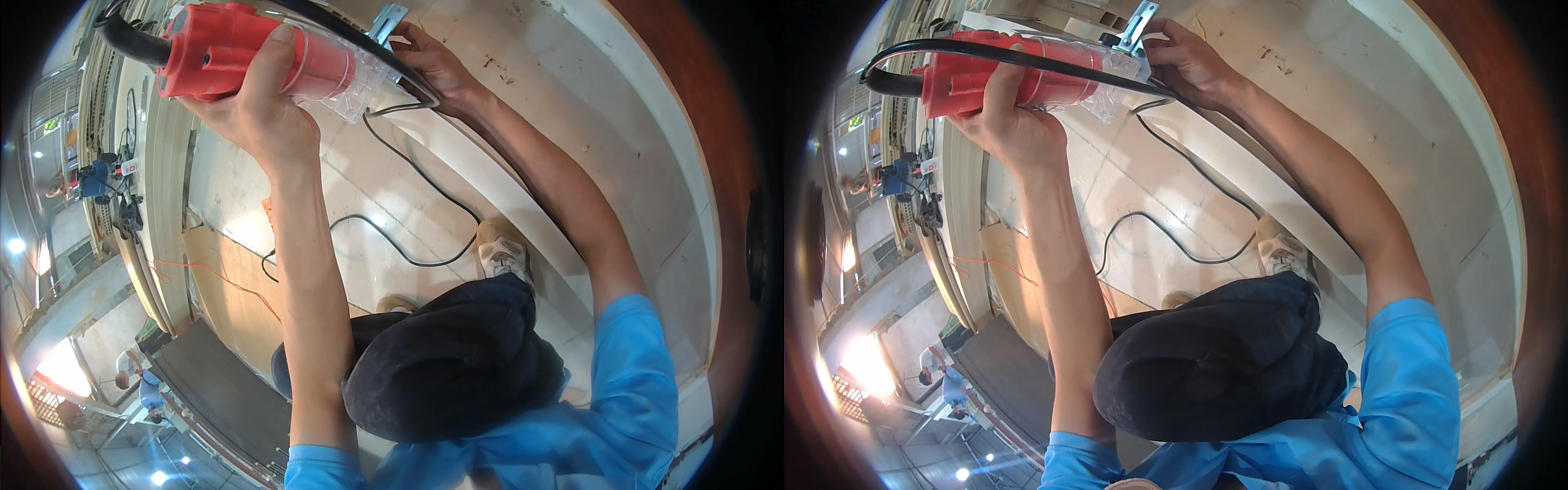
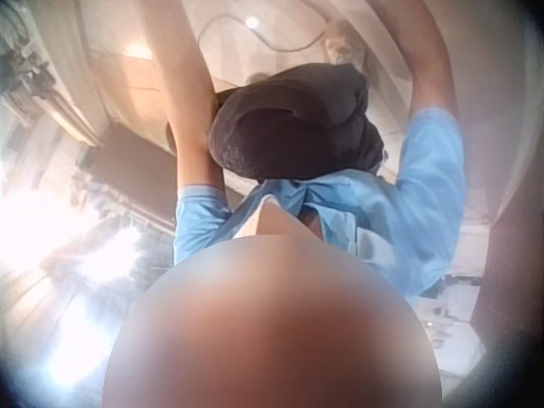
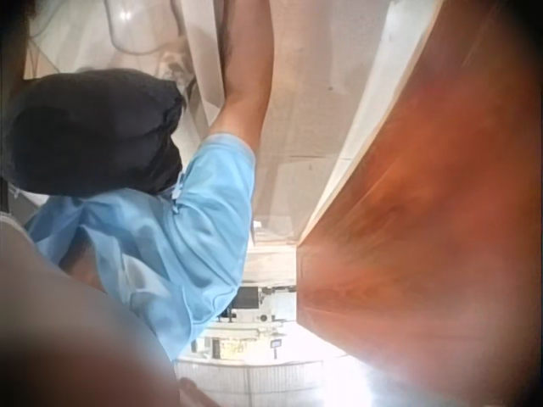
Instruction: The person plugs in a red electric router and uses it to shape the edge of a white wooden frame. They kneel on the floor and guide the tool along the frame's edge, adjusting the cord as needed.
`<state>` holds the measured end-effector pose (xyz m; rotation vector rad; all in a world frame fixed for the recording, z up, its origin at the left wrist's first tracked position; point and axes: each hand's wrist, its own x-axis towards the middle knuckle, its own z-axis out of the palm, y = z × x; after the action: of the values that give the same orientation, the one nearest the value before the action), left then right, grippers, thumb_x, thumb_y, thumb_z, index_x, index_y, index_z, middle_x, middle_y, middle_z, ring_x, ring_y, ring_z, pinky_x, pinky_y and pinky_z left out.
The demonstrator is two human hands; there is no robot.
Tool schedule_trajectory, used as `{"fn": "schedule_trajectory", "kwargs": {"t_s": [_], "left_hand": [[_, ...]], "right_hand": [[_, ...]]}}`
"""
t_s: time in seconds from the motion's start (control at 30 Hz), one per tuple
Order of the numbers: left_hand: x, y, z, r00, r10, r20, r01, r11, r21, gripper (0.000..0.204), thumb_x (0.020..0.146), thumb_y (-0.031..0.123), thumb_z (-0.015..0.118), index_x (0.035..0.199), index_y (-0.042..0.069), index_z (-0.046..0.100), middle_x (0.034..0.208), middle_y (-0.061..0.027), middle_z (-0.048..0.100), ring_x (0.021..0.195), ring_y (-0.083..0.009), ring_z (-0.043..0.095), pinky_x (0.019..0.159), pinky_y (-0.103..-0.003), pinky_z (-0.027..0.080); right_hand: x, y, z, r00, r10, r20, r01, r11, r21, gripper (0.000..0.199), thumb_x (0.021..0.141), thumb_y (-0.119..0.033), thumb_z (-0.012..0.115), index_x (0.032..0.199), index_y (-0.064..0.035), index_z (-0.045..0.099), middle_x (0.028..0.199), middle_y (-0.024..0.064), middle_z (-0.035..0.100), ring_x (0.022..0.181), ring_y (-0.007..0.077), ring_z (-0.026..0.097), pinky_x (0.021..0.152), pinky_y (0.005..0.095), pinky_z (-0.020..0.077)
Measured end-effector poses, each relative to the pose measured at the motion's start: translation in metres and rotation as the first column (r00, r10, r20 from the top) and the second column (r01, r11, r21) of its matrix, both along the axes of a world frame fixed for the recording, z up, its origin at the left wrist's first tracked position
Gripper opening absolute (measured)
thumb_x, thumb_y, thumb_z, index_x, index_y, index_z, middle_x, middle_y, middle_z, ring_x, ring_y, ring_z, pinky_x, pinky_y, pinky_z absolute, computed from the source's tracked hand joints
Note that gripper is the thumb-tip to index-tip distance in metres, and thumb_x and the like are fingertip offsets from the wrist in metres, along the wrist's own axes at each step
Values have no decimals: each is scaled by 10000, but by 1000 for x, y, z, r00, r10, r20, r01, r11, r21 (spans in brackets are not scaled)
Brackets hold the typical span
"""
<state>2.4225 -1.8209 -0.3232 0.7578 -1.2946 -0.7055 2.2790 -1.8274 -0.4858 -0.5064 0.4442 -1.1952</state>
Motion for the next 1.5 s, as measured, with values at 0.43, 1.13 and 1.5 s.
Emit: {"fn": "schedule_trajectory", "kwargs": {"t_s": [0.43, 1.13, 1.5], "left_hand": [[-3, 1, -2, 1000, -16, -11, 15, 1000, -27, 520, 762, -121, 725, 1222, 25, 530, 1047, -119, 693, 897, -213, 709, 818, -340, 640], [-4, -1, -4, 1000, -22, -7, 21, 999, -30, 549, 776, -143, 707, 1250, 39, 500, 1047, -119, 693, 911, -212, 712, 789, -326, 650], [-3, 1, -4, 999, -27, -45, 26, 999, -19, 520, 777, -131, 707, 1229, 37, 513, 1023, -114, 698, 881, -208, 718, 773, -326, 656]], "right_hand": [[-5, -4, -3, 994, 70, -84, -72, 997, -29, 296, 1032, -165, 589, 1259, 21, 628, 1082, 51, 648, 920, 131, 578, 863, 313, 478], [5, -7, -18, 998, -20, -51, 14, 992, -128, 416, 983, -63, 640, 1380, 15, 546, 1278, 97, 637, 1153, 169, 632, 1031, 320, 489], [-4, -1, -2, 999, 5, -42, -7, 999, -48, 346, 1071, -170, 535, 1351, 29, 582, 1297, 107, 650, 1163, 181, 628, 1069, 349, 470]]}}
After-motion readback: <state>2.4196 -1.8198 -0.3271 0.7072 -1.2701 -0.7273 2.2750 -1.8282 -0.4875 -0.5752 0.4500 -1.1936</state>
